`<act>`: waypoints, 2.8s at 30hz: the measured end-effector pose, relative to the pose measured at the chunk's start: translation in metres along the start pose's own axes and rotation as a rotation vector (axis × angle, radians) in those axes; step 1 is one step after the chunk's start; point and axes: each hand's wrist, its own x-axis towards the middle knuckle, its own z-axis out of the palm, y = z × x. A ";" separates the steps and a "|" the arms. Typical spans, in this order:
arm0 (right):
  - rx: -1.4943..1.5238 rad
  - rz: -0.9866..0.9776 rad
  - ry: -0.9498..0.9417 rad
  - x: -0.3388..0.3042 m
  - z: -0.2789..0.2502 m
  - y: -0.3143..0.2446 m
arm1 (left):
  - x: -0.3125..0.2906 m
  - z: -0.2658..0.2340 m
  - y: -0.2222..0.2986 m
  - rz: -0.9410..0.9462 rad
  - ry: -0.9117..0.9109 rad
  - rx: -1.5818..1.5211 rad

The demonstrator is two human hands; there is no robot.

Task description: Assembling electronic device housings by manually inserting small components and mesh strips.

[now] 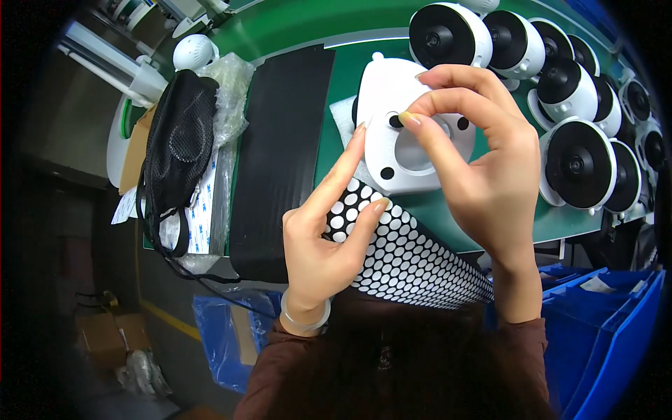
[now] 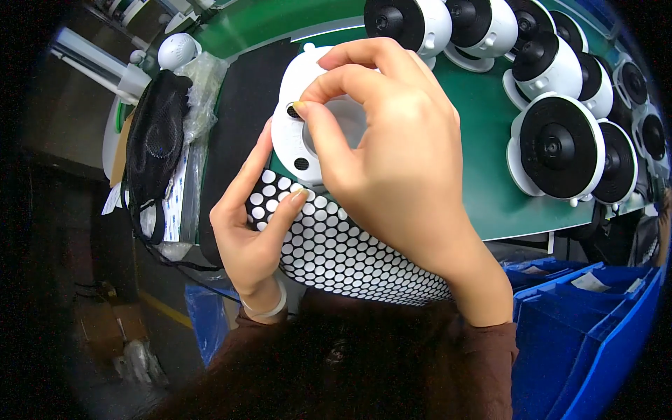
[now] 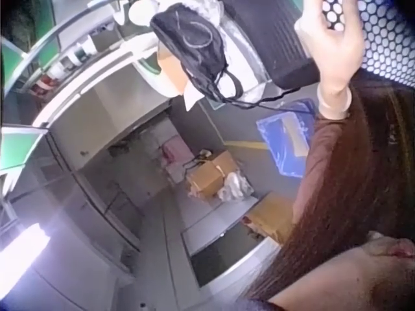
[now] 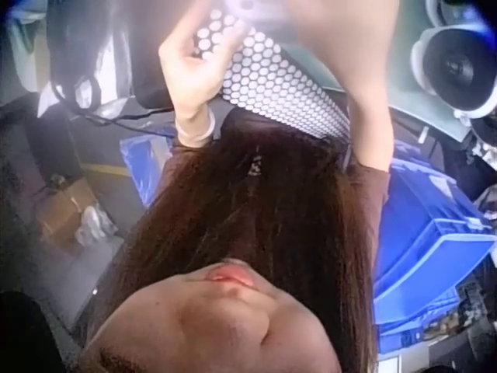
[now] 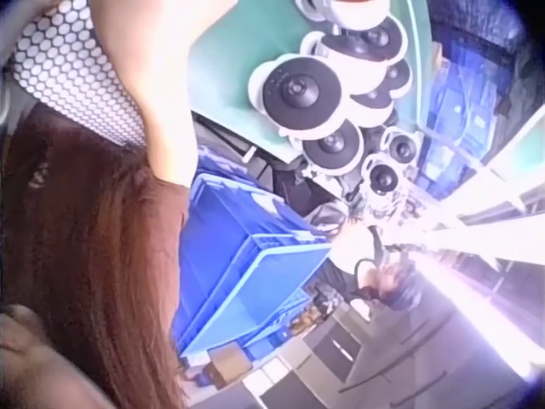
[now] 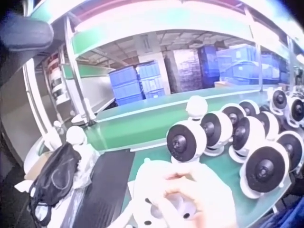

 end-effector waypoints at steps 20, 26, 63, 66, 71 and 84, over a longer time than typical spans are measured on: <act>0.047 0.043 -0.001 0.000 0.005 0.000 | -0.001 -0.003 -0.001 0.010 -0.025 0.009; -0.059 0.001 0.011 0.000 0.005 0.000 | 0.000 -0.004 -0.004 0.024 -0.035 0.025; -0.923 -0.428 -0.412 0.204 0.190 0.166 | -0.010 -0.078 -0.039 -0.500 0.064 -0.273; -1.158 -0.456 -0.818 0.210 0.167 0.170 | -0.011 -0.081 -0.039 -0.511 0.052 -0.229; -1.244 -0.105 -1.040 0.200 0.159 0.195 | -0.010 -0.083 -0.041 -0.462 -0.016 -0.196; -0.473 -0.123 -0.250 0.193 0.288 0.091 | -0.012 -0.087 -0.044 -0.584 -0.098 -0.178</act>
